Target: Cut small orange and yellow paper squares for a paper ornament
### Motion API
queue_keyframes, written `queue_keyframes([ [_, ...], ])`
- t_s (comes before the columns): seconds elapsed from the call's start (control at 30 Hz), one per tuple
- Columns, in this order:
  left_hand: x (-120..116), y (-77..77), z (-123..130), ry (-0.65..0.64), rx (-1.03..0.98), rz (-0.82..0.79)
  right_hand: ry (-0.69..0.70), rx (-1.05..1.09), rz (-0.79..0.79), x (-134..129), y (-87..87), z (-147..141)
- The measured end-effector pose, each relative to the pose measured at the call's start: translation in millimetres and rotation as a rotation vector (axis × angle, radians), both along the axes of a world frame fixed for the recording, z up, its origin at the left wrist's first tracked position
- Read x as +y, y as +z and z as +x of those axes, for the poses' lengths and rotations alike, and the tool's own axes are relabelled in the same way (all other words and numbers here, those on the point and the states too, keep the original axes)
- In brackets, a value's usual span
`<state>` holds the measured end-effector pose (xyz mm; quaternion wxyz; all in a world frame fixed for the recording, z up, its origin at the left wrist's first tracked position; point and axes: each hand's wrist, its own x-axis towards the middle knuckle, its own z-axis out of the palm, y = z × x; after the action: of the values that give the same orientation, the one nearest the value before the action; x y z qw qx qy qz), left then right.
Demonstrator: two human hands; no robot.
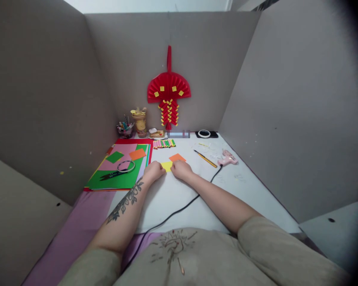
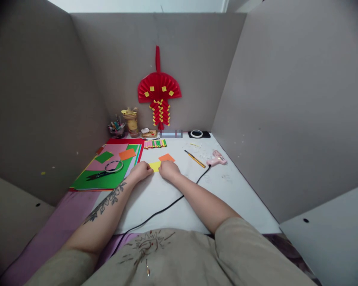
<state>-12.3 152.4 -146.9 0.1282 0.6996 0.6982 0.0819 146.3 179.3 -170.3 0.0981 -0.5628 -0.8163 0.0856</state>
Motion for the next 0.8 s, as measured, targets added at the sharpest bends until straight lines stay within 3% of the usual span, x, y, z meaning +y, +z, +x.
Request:
queue_keyframes([
  [0.3, -1, -4.4, -10, -0.105, -0.103, 0.088, -0.059, 0.081, -0.073, 7, -3.8, 10],
  [0.53, -1, -11.0, -15, -0.402, -0.189, 0.082, -0.05, 0.161, -0.085, 9, -6.4, 13],
  [0.8, -4, -7.6, -11, -0.393, -0.045, 0.072, 0.106, 0.232, 0.067, -3, -6.6, 18],
])
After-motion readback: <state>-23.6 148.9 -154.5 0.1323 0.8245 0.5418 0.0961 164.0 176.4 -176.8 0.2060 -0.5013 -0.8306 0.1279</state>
